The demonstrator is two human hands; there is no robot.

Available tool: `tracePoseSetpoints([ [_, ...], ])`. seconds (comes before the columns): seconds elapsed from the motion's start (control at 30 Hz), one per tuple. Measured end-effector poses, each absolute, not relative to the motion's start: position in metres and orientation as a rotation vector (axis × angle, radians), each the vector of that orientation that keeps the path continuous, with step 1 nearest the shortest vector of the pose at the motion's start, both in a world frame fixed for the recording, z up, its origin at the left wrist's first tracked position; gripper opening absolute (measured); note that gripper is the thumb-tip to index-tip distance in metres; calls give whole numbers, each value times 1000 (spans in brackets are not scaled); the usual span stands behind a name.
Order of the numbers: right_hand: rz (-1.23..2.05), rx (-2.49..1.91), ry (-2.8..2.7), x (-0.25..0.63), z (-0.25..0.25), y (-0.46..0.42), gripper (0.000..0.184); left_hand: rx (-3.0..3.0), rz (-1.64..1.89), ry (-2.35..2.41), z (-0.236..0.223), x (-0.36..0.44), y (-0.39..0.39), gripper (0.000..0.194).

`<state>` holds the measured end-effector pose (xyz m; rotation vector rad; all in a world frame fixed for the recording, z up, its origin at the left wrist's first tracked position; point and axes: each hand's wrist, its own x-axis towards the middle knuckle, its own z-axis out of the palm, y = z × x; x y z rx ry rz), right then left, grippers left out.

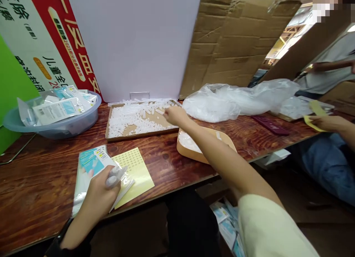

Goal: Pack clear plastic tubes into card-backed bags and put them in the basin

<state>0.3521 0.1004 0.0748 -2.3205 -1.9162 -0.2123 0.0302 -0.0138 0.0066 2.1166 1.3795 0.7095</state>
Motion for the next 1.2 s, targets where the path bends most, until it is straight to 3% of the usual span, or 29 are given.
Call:
tracePoseSetpoints([
  [0.33,-67,-2663,-1702,444,34,207,40,1834,770,1451,2,39,-12,17],
  [0.57,34,-2573,-1865,442,40,203,31,1755,796,1448,3,39,-13,19],
  [0.77,314,-2443,-2078,412,41,179,14,1778,804,1431,4,43,-19,20],
  [0.93,220,-2553,-1786,436,51,198,28,1892,920,1399,0,47,-20,21],
  [1.2,349,-2711,-1517,457,42,225,29,1933,937,1395,-5,45,-18,21],
])
